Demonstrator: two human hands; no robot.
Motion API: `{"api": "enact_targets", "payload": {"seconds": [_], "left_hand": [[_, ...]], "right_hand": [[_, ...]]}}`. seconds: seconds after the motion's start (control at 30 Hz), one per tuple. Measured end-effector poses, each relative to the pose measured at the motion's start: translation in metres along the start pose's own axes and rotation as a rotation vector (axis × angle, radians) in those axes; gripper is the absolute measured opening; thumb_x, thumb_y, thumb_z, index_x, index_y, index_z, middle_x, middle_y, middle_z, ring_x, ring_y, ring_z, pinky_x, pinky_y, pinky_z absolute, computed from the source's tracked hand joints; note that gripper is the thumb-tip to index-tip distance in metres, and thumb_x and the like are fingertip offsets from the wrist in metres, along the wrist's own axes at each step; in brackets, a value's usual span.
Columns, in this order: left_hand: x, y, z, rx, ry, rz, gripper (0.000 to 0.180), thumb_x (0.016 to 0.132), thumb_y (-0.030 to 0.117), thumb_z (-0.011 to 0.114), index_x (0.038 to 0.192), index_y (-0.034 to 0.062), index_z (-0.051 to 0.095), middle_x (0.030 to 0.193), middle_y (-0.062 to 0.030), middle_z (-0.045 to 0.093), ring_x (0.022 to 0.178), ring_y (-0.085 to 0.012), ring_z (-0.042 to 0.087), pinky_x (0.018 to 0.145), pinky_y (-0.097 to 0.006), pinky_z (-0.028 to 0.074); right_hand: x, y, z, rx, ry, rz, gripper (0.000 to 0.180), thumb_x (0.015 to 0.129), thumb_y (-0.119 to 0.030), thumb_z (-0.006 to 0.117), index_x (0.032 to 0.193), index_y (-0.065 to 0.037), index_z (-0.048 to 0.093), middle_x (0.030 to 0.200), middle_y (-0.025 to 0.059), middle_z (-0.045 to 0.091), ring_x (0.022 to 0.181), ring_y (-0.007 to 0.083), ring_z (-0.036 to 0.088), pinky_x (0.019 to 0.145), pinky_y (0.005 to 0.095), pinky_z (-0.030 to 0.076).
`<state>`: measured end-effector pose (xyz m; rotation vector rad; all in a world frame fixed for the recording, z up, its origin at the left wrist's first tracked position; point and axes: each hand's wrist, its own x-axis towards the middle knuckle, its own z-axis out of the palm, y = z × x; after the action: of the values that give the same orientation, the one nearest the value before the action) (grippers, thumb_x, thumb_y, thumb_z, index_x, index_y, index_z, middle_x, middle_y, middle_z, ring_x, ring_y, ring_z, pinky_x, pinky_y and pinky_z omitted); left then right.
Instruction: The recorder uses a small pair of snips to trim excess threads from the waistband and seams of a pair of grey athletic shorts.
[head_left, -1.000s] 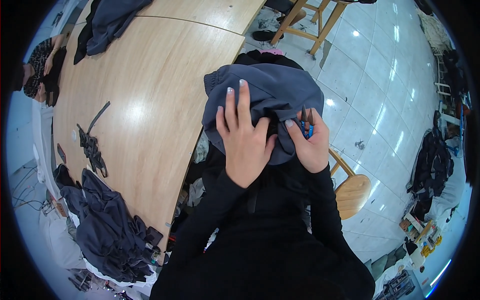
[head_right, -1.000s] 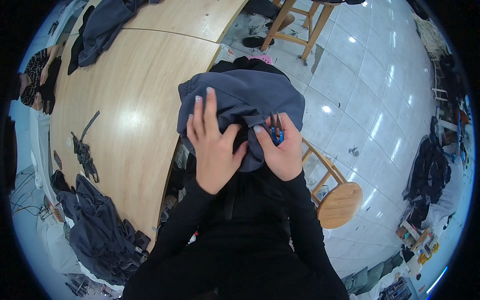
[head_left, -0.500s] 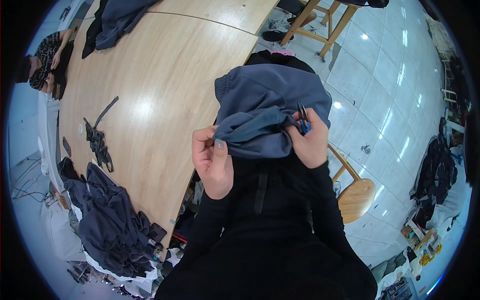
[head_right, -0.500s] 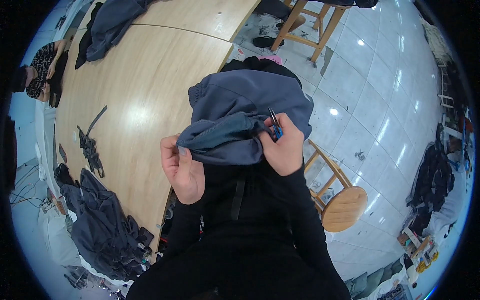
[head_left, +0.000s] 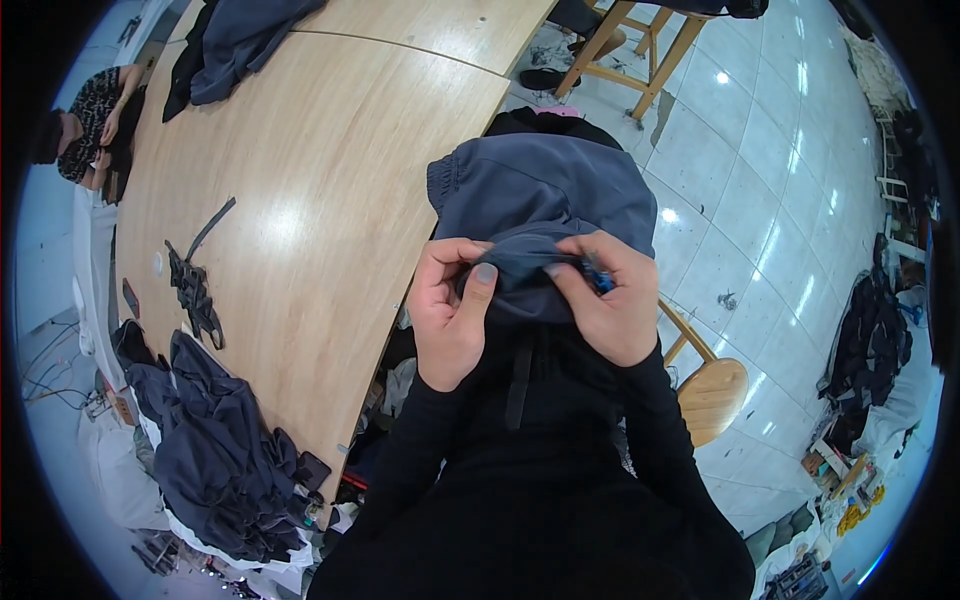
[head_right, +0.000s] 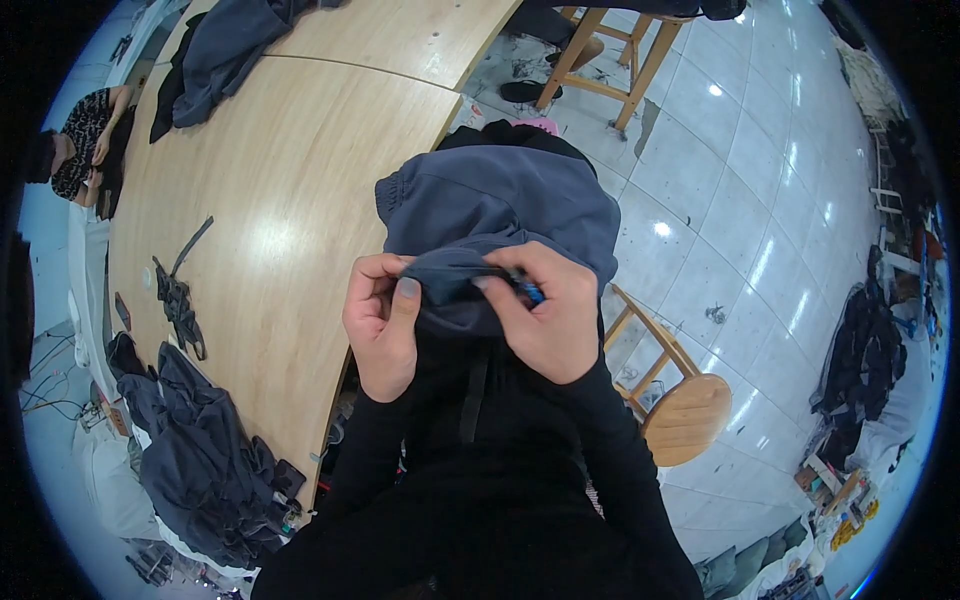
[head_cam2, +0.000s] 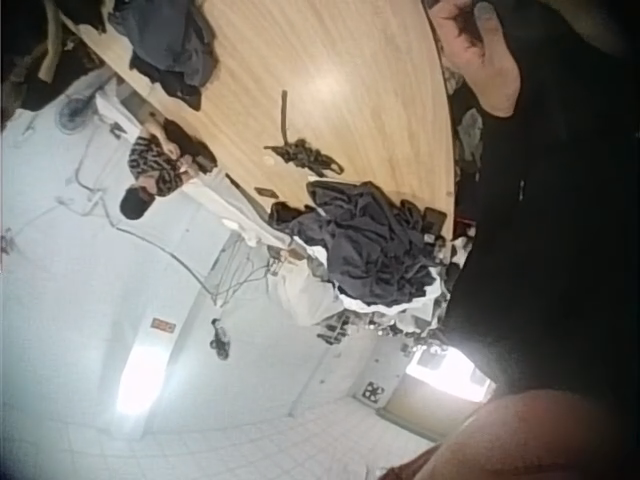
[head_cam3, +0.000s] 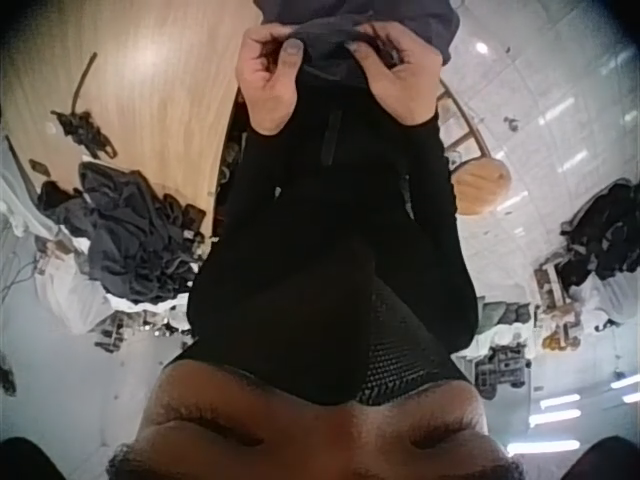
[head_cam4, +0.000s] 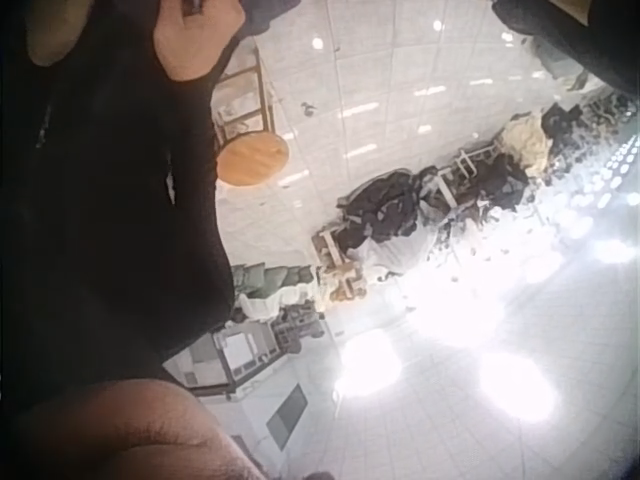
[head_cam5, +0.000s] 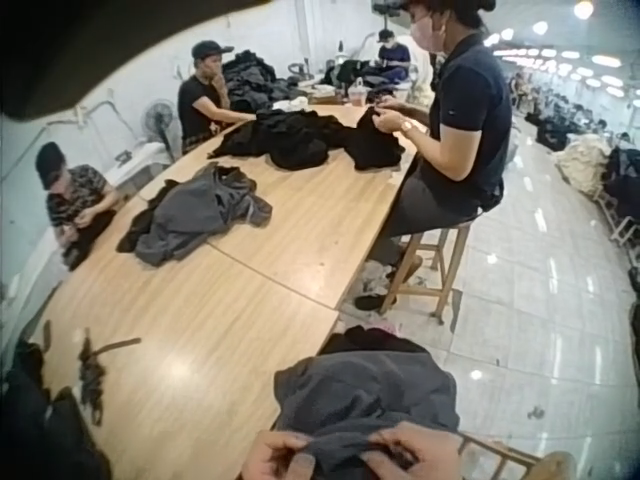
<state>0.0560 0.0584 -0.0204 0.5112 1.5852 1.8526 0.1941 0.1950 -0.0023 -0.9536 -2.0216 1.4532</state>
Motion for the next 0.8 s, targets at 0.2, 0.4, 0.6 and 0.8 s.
{"api": "enact_targets", "payload": {"seconds": [0.2,0.4,0.6,0.8], "left_hand": [[0.008,-0.007,-0.017,0.069,-0.113,-0.122,0.034,0.096,-0.006,0.077,0.126,0.0015,0.062,0.114,-0.0074,0.070,0.099,-0.0098,0.065,0.090,-0.026,0.051],[0.016,-0.006,-0.025,0.135,-0.084,-0.067,0.030,0.100,-0.004,0.072,0.127,0.0020,0.061,0.110,-0.0069,0.071,0.098,-0.0091,0.066,0.086,-0.024,0.051],[0.023,-0.004,-0.036,0.336,-0.139,0.072,0.021,0.097,-0.012,0.068,0.116,-0.0034,0.073,0.114,-0.0070,0.070,0.103,-0.0119,0.066,0.091,-0.026,0.051],[0.027,0.005,-0.032,0.178,0.165,0.101,0.037,0.093,-0.015,0.070,0.129,-0.0058,0.071,0.130,-0.0078,0.068,0.112,-0.0149,0.066,0.098,-0.026,0.051]], "right_hand": [[-0.005,0.020,-0.012,0.152,0.158,0.265,0.008,0.099,-0.006,0.075,0.103,0.001,0.077,0.080,-0.0008,0.070,0.072,0.0055,0.054,0.068,0.0242,0.045],[-0.010,0.034,-0.020,0.348,0.278,0.441,0.011,0.100,-0.007,0.074,0.096,0.003,0.075,0.078,-0.0035,0.066,0.073,0.0068,0.061,0.068,0.0260,0.047],[-0.013,0.021,-0.039,0.287,-0.388,-0.078,0.008,0.086,0.004,0.082,0.093,0.001,0.078,0.079,0.0079,0.070,0.068,0.0153,0.066,0.061,0.0291,0.046],[-0.017,0.026,-0.032,0.196,-0.592,-0.175,0.017,0.081,0.004,0.085,0.096,-0.001,0.080,0.078,0.0076,0.068,0.068,0.0219,0.067,0.061,0.0322,0.048]]}}
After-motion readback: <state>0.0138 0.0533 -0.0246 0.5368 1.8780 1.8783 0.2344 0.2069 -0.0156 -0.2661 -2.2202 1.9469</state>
